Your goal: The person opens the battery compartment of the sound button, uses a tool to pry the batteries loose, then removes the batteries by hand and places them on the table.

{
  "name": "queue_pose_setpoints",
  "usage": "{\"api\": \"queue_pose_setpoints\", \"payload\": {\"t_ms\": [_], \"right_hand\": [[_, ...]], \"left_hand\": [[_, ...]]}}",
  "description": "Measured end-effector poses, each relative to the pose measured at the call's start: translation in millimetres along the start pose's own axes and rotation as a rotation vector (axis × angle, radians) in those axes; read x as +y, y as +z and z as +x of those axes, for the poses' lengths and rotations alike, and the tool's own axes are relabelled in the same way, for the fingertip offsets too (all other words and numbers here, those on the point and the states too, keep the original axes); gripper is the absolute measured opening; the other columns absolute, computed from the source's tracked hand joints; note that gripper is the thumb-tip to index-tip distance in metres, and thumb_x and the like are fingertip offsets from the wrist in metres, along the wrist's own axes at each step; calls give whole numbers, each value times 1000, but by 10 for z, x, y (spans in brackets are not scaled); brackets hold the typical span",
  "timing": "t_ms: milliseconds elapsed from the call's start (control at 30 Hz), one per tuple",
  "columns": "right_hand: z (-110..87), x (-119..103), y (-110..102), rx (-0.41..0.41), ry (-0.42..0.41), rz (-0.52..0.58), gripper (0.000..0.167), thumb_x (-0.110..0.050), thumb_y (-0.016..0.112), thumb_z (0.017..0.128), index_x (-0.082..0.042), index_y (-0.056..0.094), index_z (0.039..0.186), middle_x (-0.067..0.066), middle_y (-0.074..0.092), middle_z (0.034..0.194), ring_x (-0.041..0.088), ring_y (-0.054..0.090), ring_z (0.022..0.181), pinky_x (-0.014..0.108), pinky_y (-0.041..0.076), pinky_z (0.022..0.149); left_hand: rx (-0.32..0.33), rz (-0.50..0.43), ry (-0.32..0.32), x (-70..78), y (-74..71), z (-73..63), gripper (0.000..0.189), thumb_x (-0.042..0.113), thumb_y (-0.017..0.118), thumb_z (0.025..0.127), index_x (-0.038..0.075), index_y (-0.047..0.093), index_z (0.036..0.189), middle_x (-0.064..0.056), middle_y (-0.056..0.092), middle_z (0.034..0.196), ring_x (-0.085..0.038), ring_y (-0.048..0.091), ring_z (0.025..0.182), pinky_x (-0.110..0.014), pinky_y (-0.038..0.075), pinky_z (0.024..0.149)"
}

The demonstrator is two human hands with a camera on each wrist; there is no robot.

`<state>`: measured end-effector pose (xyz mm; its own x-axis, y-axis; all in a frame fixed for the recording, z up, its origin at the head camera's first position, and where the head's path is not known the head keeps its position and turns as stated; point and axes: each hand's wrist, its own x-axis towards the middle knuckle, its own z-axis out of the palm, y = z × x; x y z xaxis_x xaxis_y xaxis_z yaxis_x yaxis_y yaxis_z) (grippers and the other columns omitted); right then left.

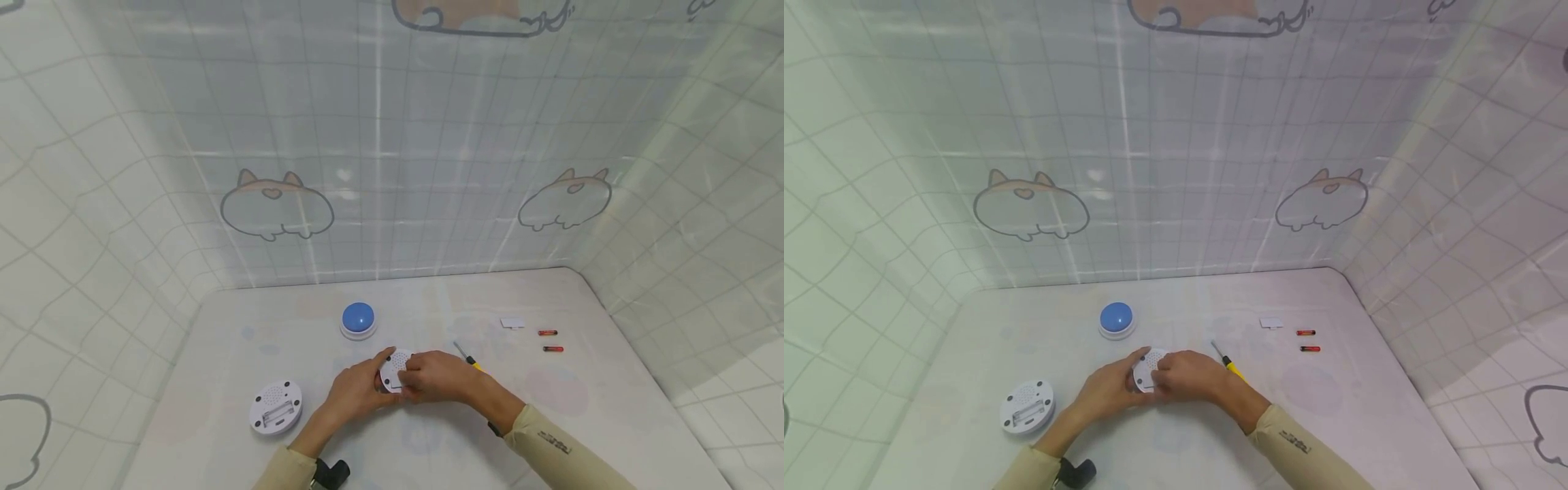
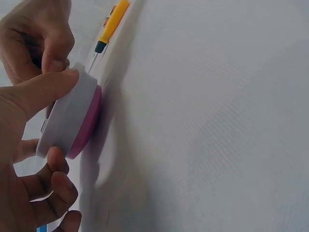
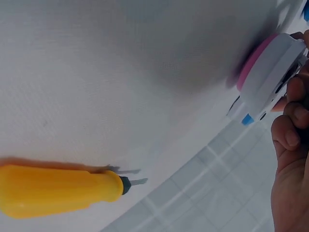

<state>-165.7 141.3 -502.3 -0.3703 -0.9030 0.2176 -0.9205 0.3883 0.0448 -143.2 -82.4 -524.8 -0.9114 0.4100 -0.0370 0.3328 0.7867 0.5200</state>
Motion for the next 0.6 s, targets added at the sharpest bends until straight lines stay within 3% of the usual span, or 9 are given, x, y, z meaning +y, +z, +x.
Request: {"api": "queue_pose_setpoints", "payload": {"t_ms": [100, 267, 500, 600], "right_hand": [[-19, 17, 12, 65, -11, 11, 10, -30, 76, 87, -22, 71, 89, -11, 58, 75, 0, 48, 66, 12, 41, 60], [-50, 4, 31, 79, 2, 23, 13, -35, 74, 89, -22, 71, 91, -10, 58, 78, 1, 50, 70, 13, 43, 62], [-88, -7, 29, 22, 64, 61, 20, -40, 73, 92, -23, 74, 103, -10, 64, 92, 2, 57, 81, 15, 49, 73], [-95, -6, 55, 34, 63, 65, 17, -38, 72, 93, -23, 74, 102, -10, 64, 92, 1, 57, 80, 14, 49, 74]], "left_hand": [[0, -6, 7, 7, -16, -3, 92, 60, 81, 74, 23, 46, 151, -1, 68, 100, -13, 55, 79, -35, 43, 66], [-7, -8, 13, 7, -10, -14, 92, 58, 82, 74, 22, 46, 151, -7, 70, 118, -17, 62, 90, -40, 48, 73], [-8, -8, 11, 3, -3, -14, 93, 56, 83, 74, 23, 45, 152, -6, 70, 117, -15, 61, 89, -40, 48, 73], [-7, -13, 10, 5, -7, -17, 92, 55, 83, 74, 23, 45, 152, -6, 70, 116, -13, 57, 85, -38, 47, 71]]}}
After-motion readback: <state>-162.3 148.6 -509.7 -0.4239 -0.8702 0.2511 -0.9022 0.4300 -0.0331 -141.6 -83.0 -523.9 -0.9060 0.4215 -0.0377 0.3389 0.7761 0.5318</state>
